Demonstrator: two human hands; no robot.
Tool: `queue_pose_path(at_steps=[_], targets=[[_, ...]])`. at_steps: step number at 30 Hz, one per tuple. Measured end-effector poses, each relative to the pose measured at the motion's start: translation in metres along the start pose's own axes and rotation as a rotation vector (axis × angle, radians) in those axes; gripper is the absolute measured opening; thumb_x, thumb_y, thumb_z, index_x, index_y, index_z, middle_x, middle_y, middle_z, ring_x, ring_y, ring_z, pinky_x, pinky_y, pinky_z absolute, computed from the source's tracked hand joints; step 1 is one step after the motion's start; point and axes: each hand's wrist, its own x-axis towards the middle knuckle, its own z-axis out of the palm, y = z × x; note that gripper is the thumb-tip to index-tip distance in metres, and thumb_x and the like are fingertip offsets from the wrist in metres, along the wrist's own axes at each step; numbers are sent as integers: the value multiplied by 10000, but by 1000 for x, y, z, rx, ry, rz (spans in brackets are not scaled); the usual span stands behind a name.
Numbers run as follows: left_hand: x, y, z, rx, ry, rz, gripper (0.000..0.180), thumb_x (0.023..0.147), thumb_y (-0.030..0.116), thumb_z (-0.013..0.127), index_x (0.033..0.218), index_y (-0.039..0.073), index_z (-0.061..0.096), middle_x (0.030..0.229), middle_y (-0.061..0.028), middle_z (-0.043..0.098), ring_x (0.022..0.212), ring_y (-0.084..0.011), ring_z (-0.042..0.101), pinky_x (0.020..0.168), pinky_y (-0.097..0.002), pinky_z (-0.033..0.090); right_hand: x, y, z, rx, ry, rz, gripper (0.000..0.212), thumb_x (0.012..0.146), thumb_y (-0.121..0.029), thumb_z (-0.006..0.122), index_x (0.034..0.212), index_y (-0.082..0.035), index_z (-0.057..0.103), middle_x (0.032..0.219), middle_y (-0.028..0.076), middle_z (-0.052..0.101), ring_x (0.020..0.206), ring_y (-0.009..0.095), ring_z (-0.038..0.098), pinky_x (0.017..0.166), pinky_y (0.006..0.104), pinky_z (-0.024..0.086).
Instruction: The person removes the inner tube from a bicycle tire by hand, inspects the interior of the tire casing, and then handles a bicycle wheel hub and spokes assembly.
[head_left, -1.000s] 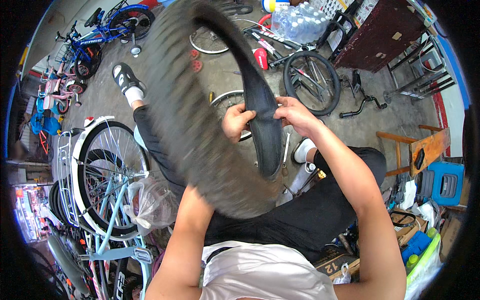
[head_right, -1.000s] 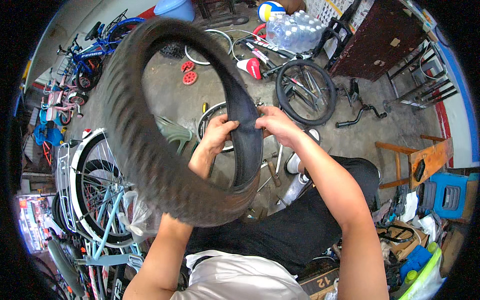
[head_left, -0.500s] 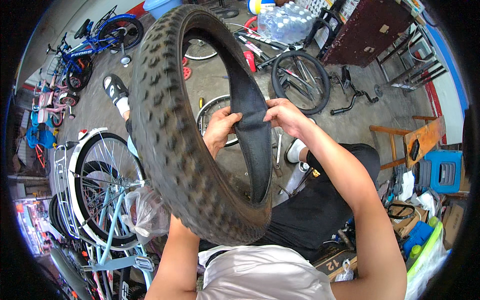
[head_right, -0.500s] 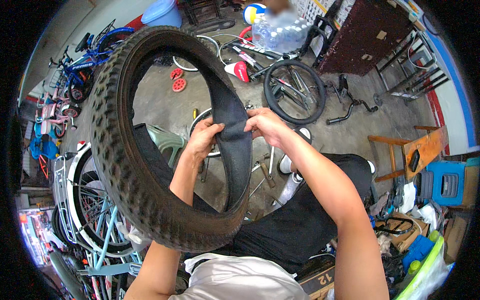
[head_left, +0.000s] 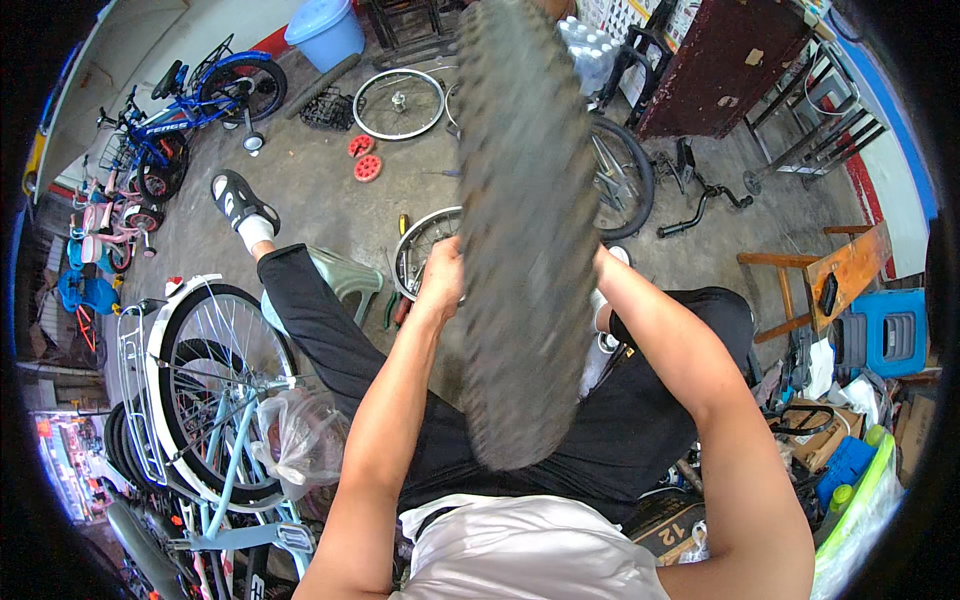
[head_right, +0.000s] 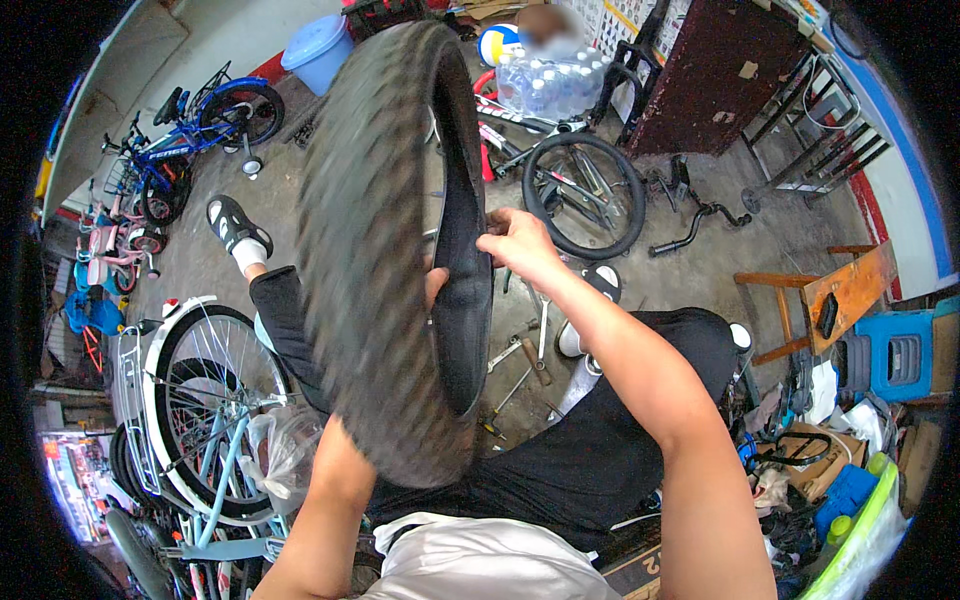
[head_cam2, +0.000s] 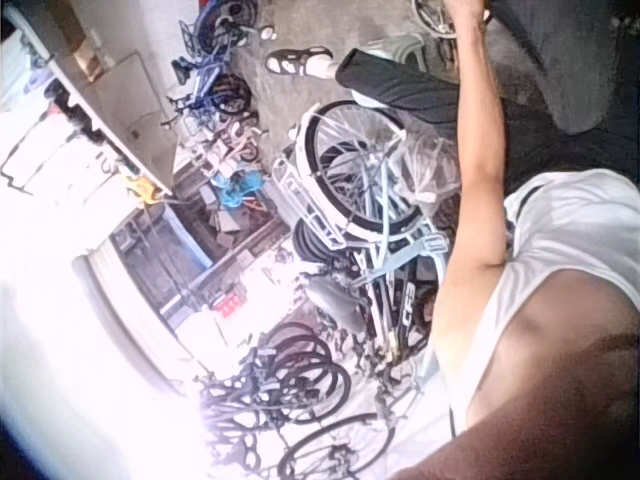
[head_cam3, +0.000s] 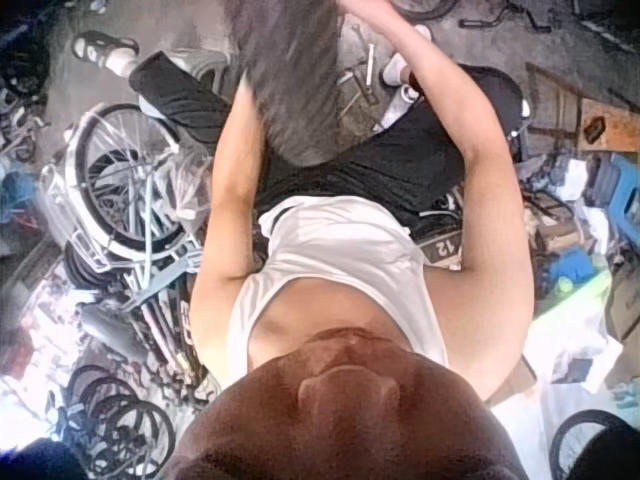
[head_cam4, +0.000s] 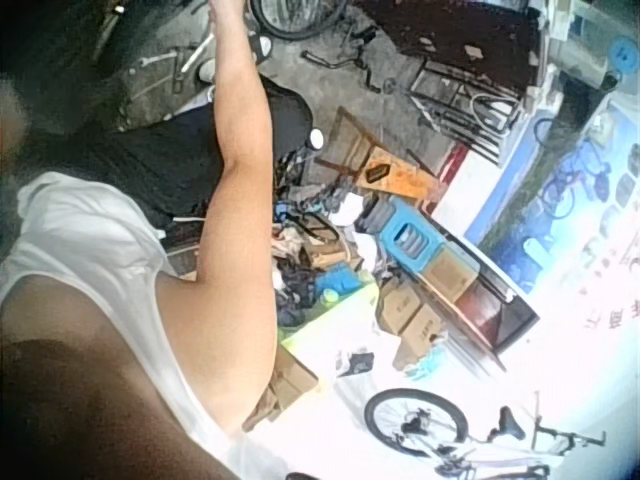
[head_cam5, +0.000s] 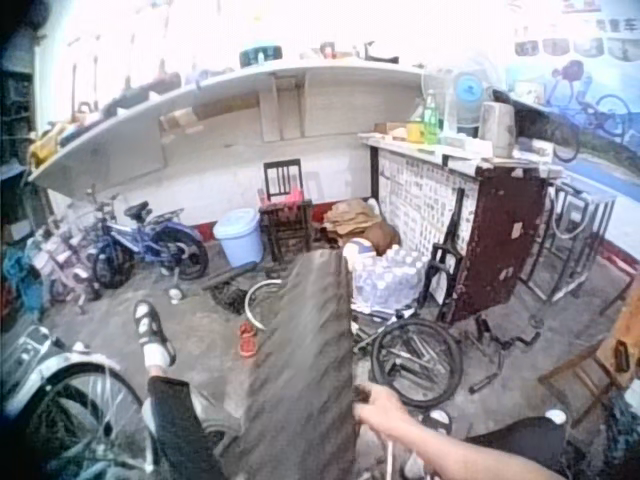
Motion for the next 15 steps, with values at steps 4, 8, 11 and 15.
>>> queue_pose_path(at_steps=[4, 8, 11, 15], targets=[[-3, 7, 2, -185, -57, -131, 253, 929, 98, 544, 1093, -39, 678, 951, -80, 710, 813, -148, 653, 706, -291, 511, 3, 8, 6, -76, 70, -134, 268, 745, -69, 622, 961, 73, 690, 800, 90, 691, 775, 186, 665, 687, 309, 524], [-3, 11, 0, -127, -16, -121, 266, 882, 81, 542, 1062, -56, 680, 928, -95, 708, 817, -152, 645, 713, -297, 490, 28, 39, -9, 276, -73, 60, 270, 764, -59, 604, 1010, 39, 663, 909, 91, 682, 812, 192, 654, 718, 315, 519], [-11, 31, 12, -239, 15, -148, 278, 846, 69, 552, 1042, -91, 667, 927, -114, 709, 797, -177, 653, 716, -298, 495, 18, 37, -24, 428, -100, 147, 269, 827, -86, 601, 1078, 2, 644, 992, 86, 675, 876, 203, 642, 791, 342, 513], [-14, 40, 15, -434, -32, -211, 278, 831, 48, 560, 1049, -95, 660, 924, -124, 707, 780, -189, 663, 709, -307, 511, 13, 32, -28, 413, -8, 132, 221, 785, -34, 577, 1000, -26, 630, 928, 47, 661, 819, 186, 614, 770, 340, 486]])
